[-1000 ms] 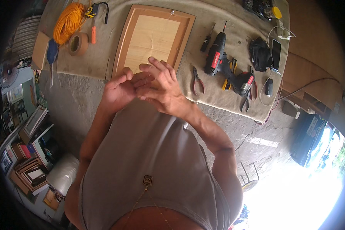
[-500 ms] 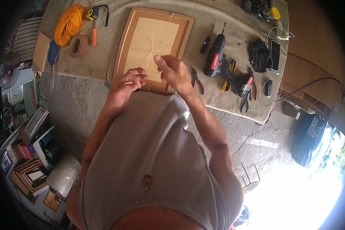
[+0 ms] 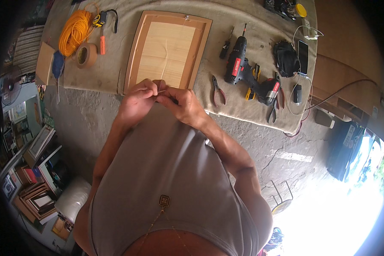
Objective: The person retrieves a white wire and attaches it to the back of a wooden picture frame. They thread the wire through metal eyelets and use pliers to secure it, preparing the frame for hanging.
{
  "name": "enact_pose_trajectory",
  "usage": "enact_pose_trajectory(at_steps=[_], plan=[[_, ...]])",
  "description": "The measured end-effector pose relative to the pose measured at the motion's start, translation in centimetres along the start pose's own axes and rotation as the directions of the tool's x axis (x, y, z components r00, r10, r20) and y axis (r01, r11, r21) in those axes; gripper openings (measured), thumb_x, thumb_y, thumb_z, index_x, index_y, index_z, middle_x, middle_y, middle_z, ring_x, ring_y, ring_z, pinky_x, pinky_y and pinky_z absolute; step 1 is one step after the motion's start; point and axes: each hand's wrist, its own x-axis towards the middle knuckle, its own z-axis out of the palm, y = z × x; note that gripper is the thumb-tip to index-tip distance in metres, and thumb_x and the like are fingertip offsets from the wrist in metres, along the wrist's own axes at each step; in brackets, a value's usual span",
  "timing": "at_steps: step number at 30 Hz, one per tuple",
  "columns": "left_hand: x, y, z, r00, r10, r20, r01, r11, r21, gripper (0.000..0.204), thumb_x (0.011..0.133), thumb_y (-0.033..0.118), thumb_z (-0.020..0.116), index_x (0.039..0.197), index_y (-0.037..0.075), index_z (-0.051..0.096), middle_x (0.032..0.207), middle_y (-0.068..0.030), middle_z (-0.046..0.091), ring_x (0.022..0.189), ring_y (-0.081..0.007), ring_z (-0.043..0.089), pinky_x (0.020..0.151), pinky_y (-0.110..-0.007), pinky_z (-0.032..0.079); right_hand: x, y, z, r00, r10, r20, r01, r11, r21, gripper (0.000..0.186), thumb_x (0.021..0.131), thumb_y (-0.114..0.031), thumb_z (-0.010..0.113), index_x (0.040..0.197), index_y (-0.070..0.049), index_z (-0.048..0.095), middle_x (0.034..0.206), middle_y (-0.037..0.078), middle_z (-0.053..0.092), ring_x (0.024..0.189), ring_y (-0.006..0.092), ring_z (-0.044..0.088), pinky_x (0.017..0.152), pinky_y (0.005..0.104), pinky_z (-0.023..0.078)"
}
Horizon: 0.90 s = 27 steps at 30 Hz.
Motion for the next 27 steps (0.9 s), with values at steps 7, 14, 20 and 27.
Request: enact_pose_trajectory(at_steps=[7, 14, 20, 27], plan=[[0.0, 0.7, 2.3, 0.932, 0.344, 0.118, -0.244, 0.35, 0.904, 0.006, 0.079, 0.008, 0.069, 0.075, 0.007, 0.064, 0.08, -0.0047, 0.045, 0.077, -0.017, 0.04, 0.072, -0.03, 0.038, 0.6, -1.0, -2.9, 0.973, -0.19, -0.131, 0.165, 0.97, -0.177, 0.016, 0.092, -0.009, 0.061, 0.102, 0.004, 0.065, 0.067, 0.01, 0.06, 0.06, 0.0091, 0.05, 0.054, 0.0294, 0.043], [-0.9, 1.9, 2.6, 0.933, 0.312, 0.179, -0.252, 0.21, 0.945, 0.005, 0.08, 0.009, 0.068, 0.077, 0.007, 0.064, 0.089, -0.0086, 0.046, 0.086, -0.021, 0.046, 0.08, -0.033, 0.04, 3.0, -2.5, -2.7, 0.906, -0.423, 0.017, 0.395, 0.832, -0.389, 0.015, 0.089, -0.01, 0.065, 0.102, -0.004, 0.068, 0.086, 0.017, 0.069, 0.074, 0.0351, 0.067, 0.061, 0.0396, 0.052], [-0.1, 1.5, 0.6, 0.999, 0.04, 0.001, -0.04, 0.989, -0.144, 0.014, 0.089, 0.019, 0.06, 0.086, 0.006, 0.06, 0.105, -0.0101, 0.055, 0.11, -0.0293, 0.053, 0.1, -0.044, 0.04, 0.3, -2.2, -1.6, 0.894, -0.424, 0.147, 0.439, 0.894, -0.088, 0.013, 0.089, -0.005, 0.066, 0.101, 0.001, 0.068, 0.089, 0.013, 0.071, 0.079, 0.0233, 0.071, 0.068, 0.0337, 0.054], [-0.5, 0.6, 0.7, 0.971, 0.241, -0.006, -0.161, 0.668, 0.726, 0.01, 0.083, 0.014, 0.068, 0.081, 0.006, 0.062, 0.086, -0.0072, 0.045, 0.085, -0.0199, 0.045, 0.077, -0.033, 0.038, 0.5, -2.6, -3.8, 0.957, -0.232, 0.176, 0.208, 0.967, 0.146, 0.019, 0.089, 0.001, 0.061, 0.107, -0.001, 0.068, 0.086, 0.014, 0.07, 0.069, 0.0227, 0.065, 0.063, 0.033, 0.052]])
